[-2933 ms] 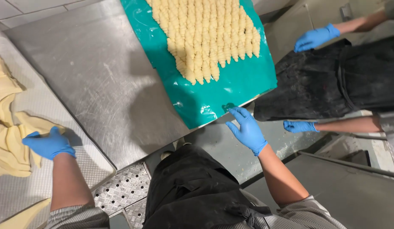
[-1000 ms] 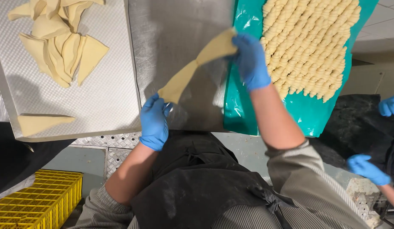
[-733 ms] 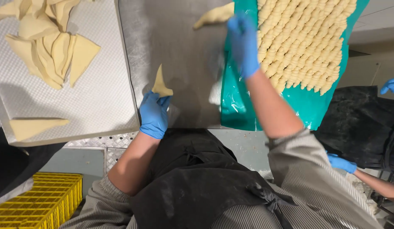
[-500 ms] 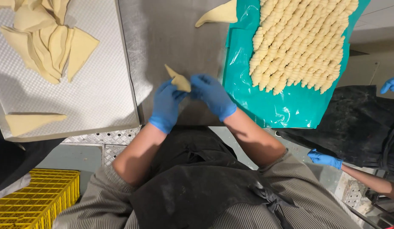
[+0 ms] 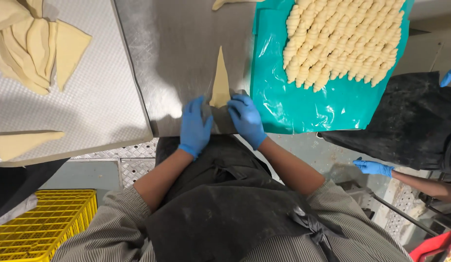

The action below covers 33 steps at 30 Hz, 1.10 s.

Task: Rolling triangular pieces of dough into croissant shapes on a metal workbench.

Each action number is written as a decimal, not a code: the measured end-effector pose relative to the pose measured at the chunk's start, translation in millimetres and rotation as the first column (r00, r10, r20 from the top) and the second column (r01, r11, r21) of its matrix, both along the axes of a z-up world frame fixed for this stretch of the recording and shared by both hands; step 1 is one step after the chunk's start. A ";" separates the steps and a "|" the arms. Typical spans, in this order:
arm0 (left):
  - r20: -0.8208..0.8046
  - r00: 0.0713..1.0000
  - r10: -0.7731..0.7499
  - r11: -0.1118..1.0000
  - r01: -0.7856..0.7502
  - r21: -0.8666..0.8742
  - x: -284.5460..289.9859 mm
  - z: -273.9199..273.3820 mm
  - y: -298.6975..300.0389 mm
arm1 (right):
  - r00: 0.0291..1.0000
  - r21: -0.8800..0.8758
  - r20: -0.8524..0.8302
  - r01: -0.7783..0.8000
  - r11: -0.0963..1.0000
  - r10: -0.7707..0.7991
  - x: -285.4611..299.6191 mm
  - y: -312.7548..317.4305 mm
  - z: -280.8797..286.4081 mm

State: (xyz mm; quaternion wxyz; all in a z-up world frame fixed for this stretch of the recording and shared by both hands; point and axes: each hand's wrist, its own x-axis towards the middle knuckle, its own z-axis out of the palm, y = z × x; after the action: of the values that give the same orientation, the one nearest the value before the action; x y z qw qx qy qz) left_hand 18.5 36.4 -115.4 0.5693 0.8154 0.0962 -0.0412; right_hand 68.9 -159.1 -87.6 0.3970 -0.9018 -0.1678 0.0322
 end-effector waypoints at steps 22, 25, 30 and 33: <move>0.354 0.816 -0.457 0.779 0.175 0.602 21.9 -14.2 5.8 | 0.832 -0.310 0.411 -0.258 0.915 0.374 7.6 -24.0 -20.8; 0.337 0.779 -0.529 0.703 0.179 0.689 17.2 -31.0 8.7 | 0.857 -0.287 0.390 -0.233 0.929 0.336 5.6 -25.3 -26.6; 0.036 0.832 -0.553 0.666 0.416 0.619 23.1 -37.8 10.4 | 0.878 -0.256 0.341 -0.257 0.932 0.336 -0.5 -24.5 -35.6; 0.194 0.756 -0.625 0.637 0.350 0.687 -0.9 -22.3 12.3 | 0.891 -0.270 0.271 -0.293 0.917 0.364 -31.3 -20.9 -36.5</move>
State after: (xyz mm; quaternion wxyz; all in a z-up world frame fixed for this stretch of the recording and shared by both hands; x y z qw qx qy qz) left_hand 17.6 48.7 -137.7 0.2456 0.9367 -0.2493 0.0104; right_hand 37.6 -180.1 -124.1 0.2508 -0.8919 -0.3754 -0.0266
